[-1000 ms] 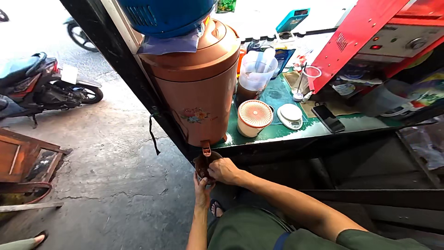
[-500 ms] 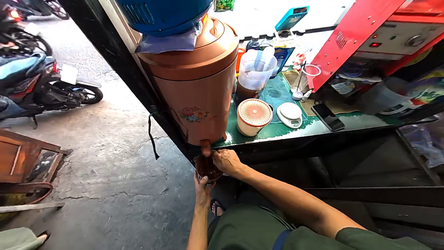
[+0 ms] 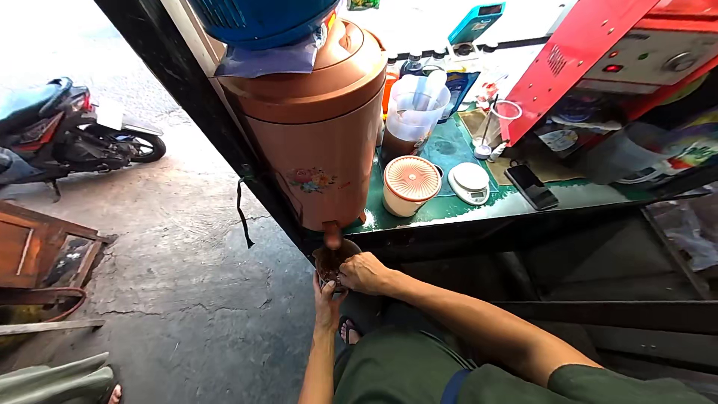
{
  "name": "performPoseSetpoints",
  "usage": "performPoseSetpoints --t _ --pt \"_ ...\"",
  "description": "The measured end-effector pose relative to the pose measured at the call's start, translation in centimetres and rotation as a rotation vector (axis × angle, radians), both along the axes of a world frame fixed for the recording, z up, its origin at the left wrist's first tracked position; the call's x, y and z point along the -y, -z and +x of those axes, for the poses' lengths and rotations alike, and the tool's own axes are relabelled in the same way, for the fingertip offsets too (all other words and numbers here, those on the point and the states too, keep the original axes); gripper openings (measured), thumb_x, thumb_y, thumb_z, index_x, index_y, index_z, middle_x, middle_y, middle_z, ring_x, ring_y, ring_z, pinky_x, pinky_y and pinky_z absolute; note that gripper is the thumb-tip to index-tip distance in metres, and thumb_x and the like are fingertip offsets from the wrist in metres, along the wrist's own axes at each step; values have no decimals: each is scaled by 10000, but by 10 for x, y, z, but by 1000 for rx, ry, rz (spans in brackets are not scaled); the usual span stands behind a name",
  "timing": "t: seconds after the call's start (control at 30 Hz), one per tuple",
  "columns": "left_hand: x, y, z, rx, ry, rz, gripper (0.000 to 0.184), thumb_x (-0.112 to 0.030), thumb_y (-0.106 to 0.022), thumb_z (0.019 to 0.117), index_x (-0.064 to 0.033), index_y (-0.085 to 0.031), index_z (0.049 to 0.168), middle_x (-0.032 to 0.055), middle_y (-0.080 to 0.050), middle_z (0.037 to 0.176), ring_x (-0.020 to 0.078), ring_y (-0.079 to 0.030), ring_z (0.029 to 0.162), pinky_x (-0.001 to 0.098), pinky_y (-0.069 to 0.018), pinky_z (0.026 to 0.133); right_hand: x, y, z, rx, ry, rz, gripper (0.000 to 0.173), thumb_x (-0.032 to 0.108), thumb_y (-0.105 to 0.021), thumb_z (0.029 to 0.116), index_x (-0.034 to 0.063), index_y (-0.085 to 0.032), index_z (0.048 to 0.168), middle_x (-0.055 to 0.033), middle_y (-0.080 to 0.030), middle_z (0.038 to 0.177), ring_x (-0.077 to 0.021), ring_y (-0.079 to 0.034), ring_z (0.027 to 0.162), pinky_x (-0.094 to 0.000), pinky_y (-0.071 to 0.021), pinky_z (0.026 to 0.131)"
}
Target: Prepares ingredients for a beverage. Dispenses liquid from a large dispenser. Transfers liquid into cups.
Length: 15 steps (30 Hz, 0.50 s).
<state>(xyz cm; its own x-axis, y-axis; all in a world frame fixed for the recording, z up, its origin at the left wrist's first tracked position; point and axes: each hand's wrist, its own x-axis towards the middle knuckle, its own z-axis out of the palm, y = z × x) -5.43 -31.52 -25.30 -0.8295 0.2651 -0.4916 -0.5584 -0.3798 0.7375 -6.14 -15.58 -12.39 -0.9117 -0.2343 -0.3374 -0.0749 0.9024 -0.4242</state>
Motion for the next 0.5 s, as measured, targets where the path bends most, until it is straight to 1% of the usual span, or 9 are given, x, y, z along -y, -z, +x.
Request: performPoseSetpoints --t 0.07,0.13,0.2,0.23,0.3,0.33,0.4,0.47,0.5 --pt "1 0 0 4 -9 -4 1145 -392 -749 747 -231 -56 1644 220 -316 1597 403 -461 1355 601 -497 978 -5 6 -8 -71 126 -21 427 305 -437 1059 -34 -689 992 -245 -712 1013 -425 -694 1008 -615 -512 839" --pt "2 0 0 13 -19 2 1154 -377 -760 741 -237 -57 1645 215 -309 1605 401 -455 1363 595 -498 982 -10 13 -16 -95 224 52 425 295 -413 1071 -26 -692 1050 -237 -713 1069 -413 -689 1056 -585 -522 876" --pt "2 -1 0 17 -20 5 1165 -370 -763 737 -239 -46 1645 214 -309 1605 399 -455 1364 597 -497 981 -6 13 -10 -56 167 107 394 252 -414 1056 -44 -673 1032 -253 -702 1067 -432 -683 1052 -598 -524 851" --pt "2 -1 1 12 -17 3 1174 -379 -766 730 -236 -45 1645 216 -320 1598 398 -461 1359 599 -498 981 -3 10 -4 -29 94 96 380 244 -433 1040 -52 -667 1000 -260 -698 1039 -441 -683 1026 -612 -519 827" --pt "1 -2 2 -1 -12 -10 1182 -404 -762 718 -221 -49 1642 217 -337 1584 393 -469 1349 604 -495 978 0 4 3 -7 -31 19 386 267 -464 1037 -53 -662 952 -261 -694 985 -444 -682 982 -625 -497 803" --pt "1 -2 2 -4 -7 -13 1170 -404 -749 728 -220 -43 1642 217 -332 1586 393 -467 1352 604 -494 981 1 4 3 -27 -28 -18 397 278 -461 1041 -48 -665 944 -255 -696 970 -440 -684 975 -624 -496 801" --pt "2 0 3 4 -13 -1 1189 -400 -771 718 -224 -47 1644 218 -314 1599 400 -455 1362 607 -490 989 -3 7 -5 -104 92 -31 420 295 -443 1055 -38 -686 976 -247 -711 994 -429 -696 995 -616 -518 826" --pt "3 0 3 11 -20 11 1201 -402 -788 709 -229 -53 1644 212 -313 1602 393 -460 1361 591 -501 984 -6 11 -13 -115 201 47 419 284 -415 1067 -28 -693 1039 -240 -714 1071 -416 -692 1055 -594 -524 862" --pt "2 0 3 13 -24 12 1199 -402 -788 711 -230 -55 1644 214 -317 1601 394 -465 1360 591 -504 982 -5 11 -14 -89 199 88 407 263 -405 1067 -32 -686 1056 -244 -707 1094 -419 -683 1074 -591 -522 870"
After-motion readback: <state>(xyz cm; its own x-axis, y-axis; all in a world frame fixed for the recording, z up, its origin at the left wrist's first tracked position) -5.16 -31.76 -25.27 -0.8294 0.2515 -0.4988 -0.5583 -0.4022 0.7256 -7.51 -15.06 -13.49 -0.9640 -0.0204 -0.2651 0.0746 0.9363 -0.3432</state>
